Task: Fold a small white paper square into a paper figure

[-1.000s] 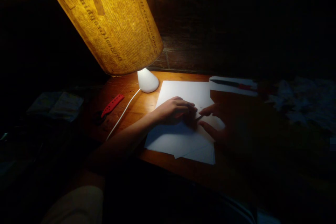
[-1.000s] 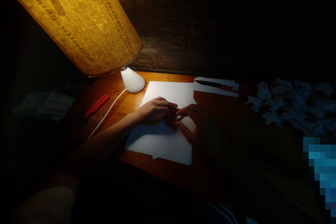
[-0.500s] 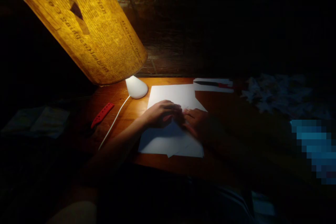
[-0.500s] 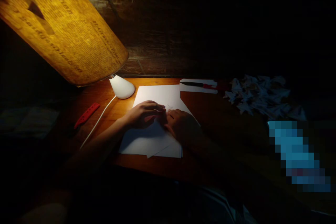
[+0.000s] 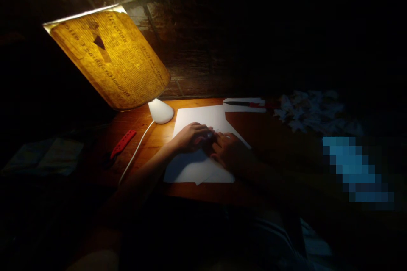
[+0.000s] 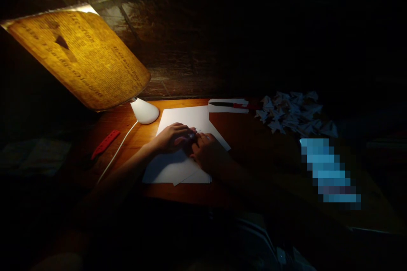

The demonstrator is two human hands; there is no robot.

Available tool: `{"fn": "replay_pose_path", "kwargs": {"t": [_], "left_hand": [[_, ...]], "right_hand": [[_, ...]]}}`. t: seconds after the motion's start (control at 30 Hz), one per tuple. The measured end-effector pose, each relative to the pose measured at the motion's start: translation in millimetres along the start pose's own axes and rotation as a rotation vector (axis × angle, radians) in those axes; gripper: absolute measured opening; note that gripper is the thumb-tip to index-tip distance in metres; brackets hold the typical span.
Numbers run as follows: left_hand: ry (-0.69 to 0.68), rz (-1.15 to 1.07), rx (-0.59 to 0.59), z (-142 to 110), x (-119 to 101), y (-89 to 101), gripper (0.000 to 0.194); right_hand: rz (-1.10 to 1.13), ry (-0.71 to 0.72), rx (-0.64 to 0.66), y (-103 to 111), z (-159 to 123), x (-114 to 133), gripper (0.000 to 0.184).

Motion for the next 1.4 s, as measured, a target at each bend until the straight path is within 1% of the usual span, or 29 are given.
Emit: {"fn": "replay_pose_path", "kwargs": {"t": [0.07, 0.17, 0.27, 0.33, 0.37, 0.47, 0.53, 0.63, 0.67, 0.73, 1.03, 1.17, 1.27, 1.4], "left_hand": [[0.018, -0.063, -0.016, 1.4, 1.7, 4.3, 0.047], [0.071, -0.202, -0.006, 7.3, 8.6, 7.4, 0.035], [0.103, -0.243, -0.009, 15.8, 17.0, 9.9, 0.022], [0.128, -0.266, -0.022, 19.1, 23.5, 10.2, 0.017], [0.145, -0.278, -0.041, 19.3, 27.0, 10.5, 0.016], [0.186, -0.315, -0.117, 15.3, 33.6, 10.8, 0.020], [0.181, -0.335, -0.152, 11.6, 33.0, 10.0, 0.021], [0.155, -0.361, -0.194, 8.3, 30.2, 11.7, 0.026], [0.149, -0.370, -0.201, 8.0, 29.7, 12.7, 0.027], [0.142, -0.389, -0.198, 8.5, 29.2, 14.2, 0.026], [0.162, -0.464, -0.162, 7.9, 30.6, 15.1, 0.027], [0.172, -0.496, -0.138, 6.5, 34.5, 12.7, 0.030], [0.177, -0.514, -0.134, 6.6, 36.7, 12.1, 0.030], [0.166, -0.533, -0.128, 8.4, 32.5, 14.9, 0.031]], "right_hand": [[0.024, 0.003, 0.052, 2.2, 4.2, -3.8, 0.030], [0.049, -0.002, 0.093, 6.0, 9.1, -9.6, 0.020], [0.059, -0.033, 0.096, 9.4, 11.3, -13.3, 0.022], [0.061, -0.082, 0.074, 12.0, 10.8, -17.0, 0.023], [0.071, -0.079, 0.081, 11.1, 9.9, -17.0, 0.023], [0.124, -0.069, 0.056, 8.5, 6.0, -19.5, 0.021], [0.164, -0.050, 0.019, 5.7, 3.4, -22.1, 0.021], [0.238, -0.050, -0.066, 4.9, 1.5, -28.6, 0.029], [0.262, -0.054, -0.073, 4.2, 1.6, -30.5, 0.028], [0.286, -0.088, -0.070, 3.7, 2.5, -35.0, 0.024], [0.331, -0.083, -0.069, 7.2, 4.1, -39.7, 0.021], [0.332, -0.091, -0.066, 7.0, 3.5, -41.3, 0.021], [0.346, -0.091, -0.052, 7.9, 3.3, -41.3, 0.022], [0.371, -0.096, -0.055, 9.8, 3.1, -42.3, 0.022]]}}
Point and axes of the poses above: each hand's wrist, its own z-axis towards the middle knuckle, its own y-axis out of the back of the hand, x = y × z, the point moved 8 cm from there along z, towards the middle knuckle
